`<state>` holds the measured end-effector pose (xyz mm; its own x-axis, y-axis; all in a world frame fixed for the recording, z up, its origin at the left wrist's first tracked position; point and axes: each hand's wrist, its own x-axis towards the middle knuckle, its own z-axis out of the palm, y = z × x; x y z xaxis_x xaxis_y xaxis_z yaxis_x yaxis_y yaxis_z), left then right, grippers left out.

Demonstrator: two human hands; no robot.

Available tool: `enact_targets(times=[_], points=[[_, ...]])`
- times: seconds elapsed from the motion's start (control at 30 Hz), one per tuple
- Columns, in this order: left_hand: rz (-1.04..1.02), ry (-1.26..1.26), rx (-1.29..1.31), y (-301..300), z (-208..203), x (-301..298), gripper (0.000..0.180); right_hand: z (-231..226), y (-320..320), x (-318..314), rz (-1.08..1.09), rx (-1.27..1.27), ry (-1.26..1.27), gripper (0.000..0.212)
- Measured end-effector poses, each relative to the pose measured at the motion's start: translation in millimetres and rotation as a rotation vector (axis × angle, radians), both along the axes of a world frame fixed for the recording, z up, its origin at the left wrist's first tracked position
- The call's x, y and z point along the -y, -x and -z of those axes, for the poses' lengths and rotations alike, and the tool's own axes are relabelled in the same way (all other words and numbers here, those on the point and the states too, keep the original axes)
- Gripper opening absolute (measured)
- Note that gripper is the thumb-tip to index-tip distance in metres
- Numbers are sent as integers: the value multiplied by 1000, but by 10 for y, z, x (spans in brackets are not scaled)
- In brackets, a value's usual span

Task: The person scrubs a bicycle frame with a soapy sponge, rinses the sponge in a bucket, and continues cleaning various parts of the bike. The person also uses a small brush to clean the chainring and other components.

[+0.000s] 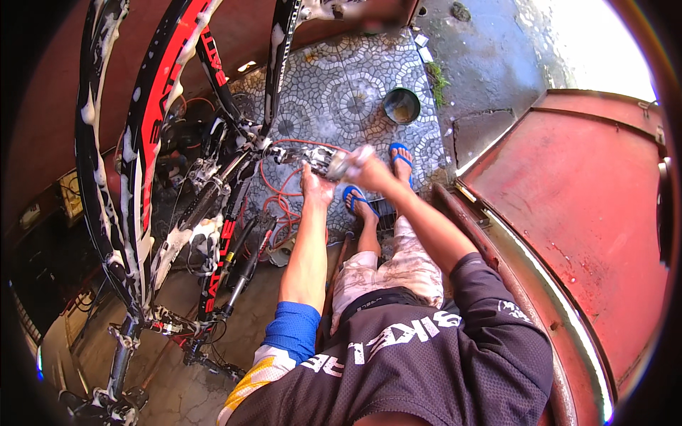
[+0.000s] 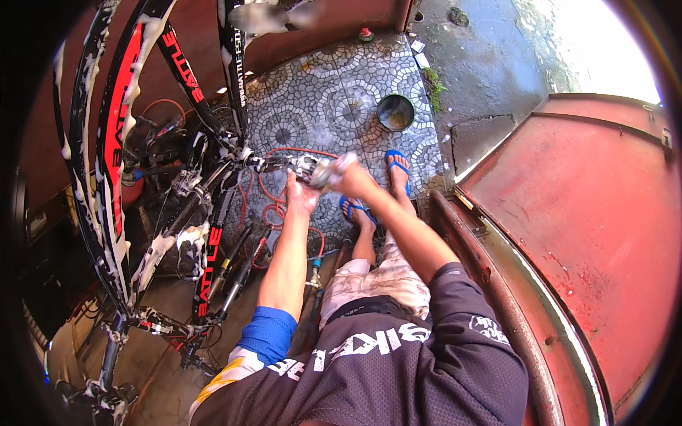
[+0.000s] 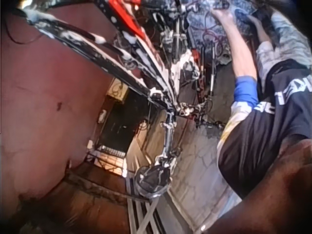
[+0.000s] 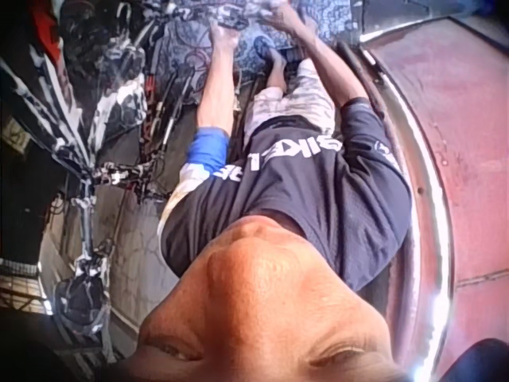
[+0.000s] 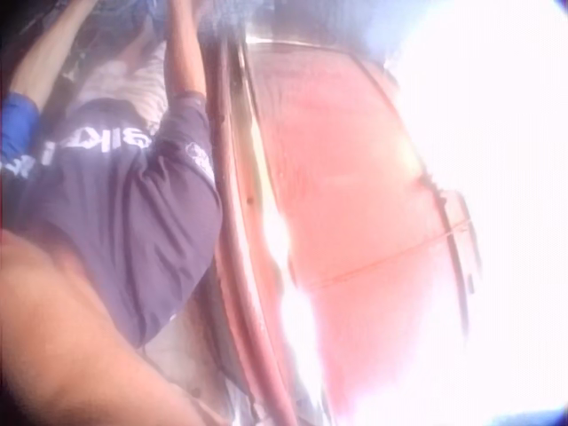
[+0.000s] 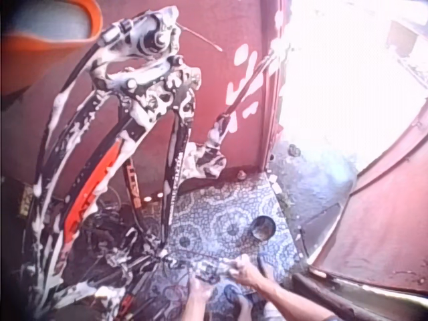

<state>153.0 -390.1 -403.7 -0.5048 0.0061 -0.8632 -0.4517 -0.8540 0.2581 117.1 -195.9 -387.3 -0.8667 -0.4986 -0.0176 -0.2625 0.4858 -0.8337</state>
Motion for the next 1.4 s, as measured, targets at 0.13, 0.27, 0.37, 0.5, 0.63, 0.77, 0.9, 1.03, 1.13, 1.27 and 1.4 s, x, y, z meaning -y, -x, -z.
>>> enact_targets(times=[0.13,0.27,0.37,0.5,0.63,0.77,0.9,1.03,1.13,1.27,1.4], points=[[-82,115,37,-104,90,83,65,-192,-280,216,-43,202,-236,35],[-57,15,35,-183,108,137,67,-304,-216,279,-233,159,-421,29],[8,-9,109,-222,105,154,70,-362,-68,226,-286,-154,-475,21],[29,56,116,-229,-37,57,68,-111,233,-42,69,59,-565,21],[29,15,92,-246,-114,-7,65,-162,-11,30,17,303,-339,36],[64,7,71,-294,-91,96,62,-314,66,110,-186,10,-533,32],[39,115,126,-339,-64,138,55,-473,149,125,-74,231,-457,28],[302,301,247,-180,-282,46,83,-674,-283,163,-56,358,-435,69],[417,351,272,-302,-237,126,89,-386,-294,179,46,490,-317,72],[213,168,239,-315,-357,-108,90,-142,-313,112,118,530,-23,68],[21,-74,37,-357,189,-54,72,37,-488,77,302,579,171,44]])
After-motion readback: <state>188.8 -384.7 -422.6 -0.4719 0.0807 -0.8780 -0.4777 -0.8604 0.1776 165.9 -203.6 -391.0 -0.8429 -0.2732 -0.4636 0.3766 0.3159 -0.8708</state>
